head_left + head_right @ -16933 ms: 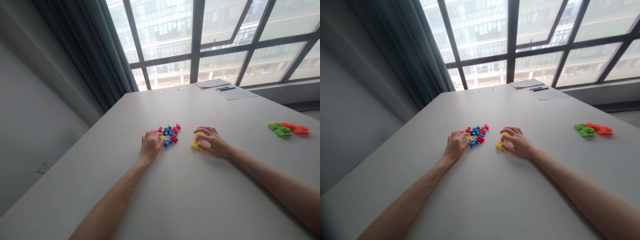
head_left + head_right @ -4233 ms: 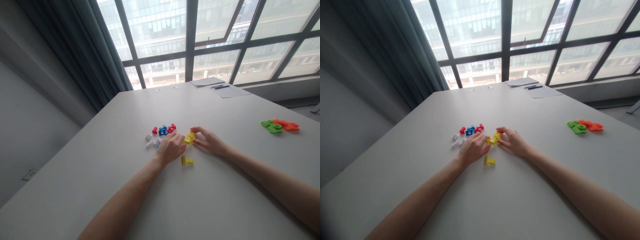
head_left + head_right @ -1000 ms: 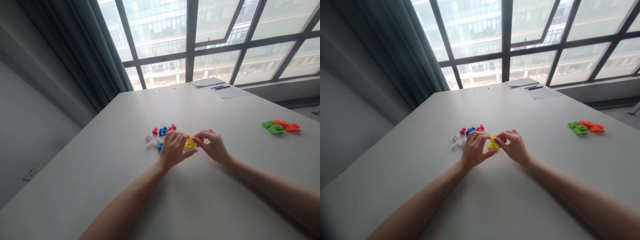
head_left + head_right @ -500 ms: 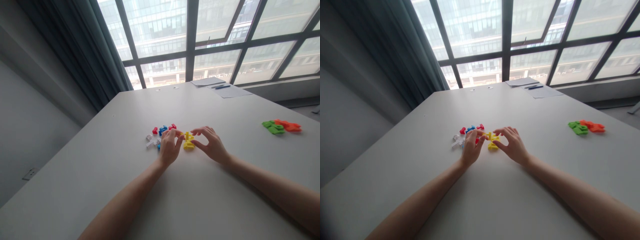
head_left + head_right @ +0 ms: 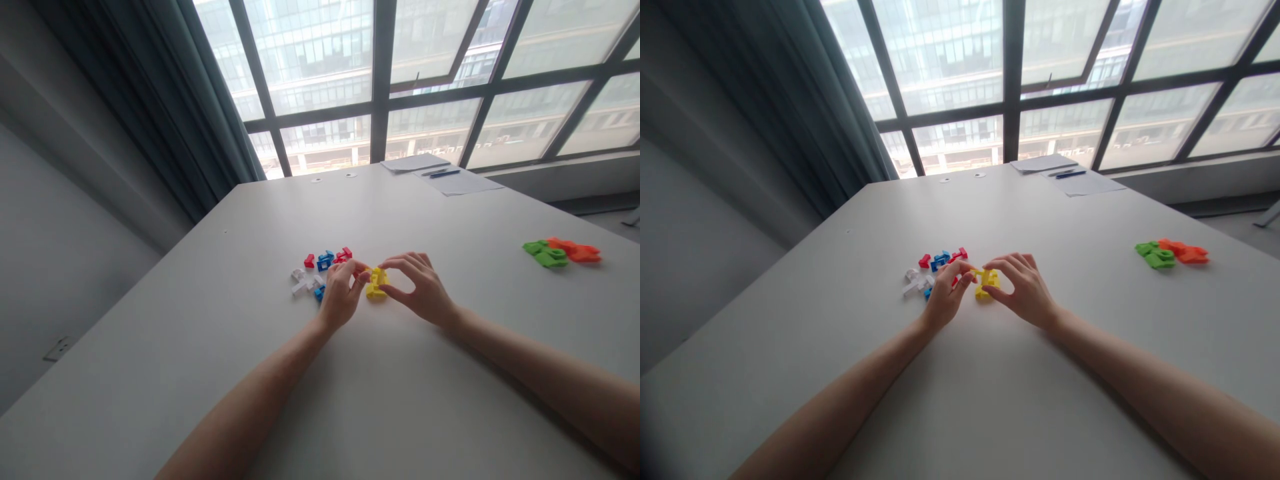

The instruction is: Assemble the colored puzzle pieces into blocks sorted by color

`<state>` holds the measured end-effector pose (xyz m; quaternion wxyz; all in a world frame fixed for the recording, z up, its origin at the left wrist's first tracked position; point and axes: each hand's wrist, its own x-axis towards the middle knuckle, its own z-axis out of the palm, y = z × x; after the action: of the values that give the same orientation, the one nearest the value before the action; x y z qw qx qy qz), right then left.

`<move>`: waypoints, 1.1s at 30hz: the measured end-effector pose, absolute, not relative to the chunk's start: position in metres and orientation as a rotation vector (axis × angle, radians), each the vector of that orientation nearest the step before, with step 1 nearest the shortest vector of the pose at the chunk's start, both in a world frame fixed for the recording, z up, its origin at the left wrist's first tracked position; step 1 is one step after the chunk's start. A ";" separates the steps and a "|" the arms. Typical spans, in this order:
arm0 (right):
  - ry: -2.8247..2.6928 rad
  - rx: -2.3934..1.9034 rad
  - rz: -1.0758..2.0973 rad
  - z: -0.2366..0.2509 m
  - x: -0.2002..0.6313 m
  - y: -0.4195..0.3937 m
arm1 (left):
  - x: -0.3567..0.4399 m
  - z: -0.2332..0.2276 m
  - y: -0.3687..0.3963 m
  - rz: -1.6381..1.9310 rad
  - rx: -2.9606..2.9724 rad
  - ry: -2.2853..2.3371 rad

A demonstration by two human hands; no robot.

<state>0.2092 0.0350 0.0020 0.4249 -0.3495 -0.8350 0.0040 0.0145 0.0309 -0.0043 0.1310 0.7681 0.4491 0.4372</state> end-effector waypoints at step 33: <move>-2.157 -1.191 0.214 -0.020 0.232 0.076 | 0.018 -0.009 0.028 0.792 2.556 1.383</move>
<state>0.2323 0.0757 -0.0203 0.3279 -0.4548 -0.8240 0.0817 0.0182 0.0281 -0.0092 0.0645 0.8468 0.4581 0.2623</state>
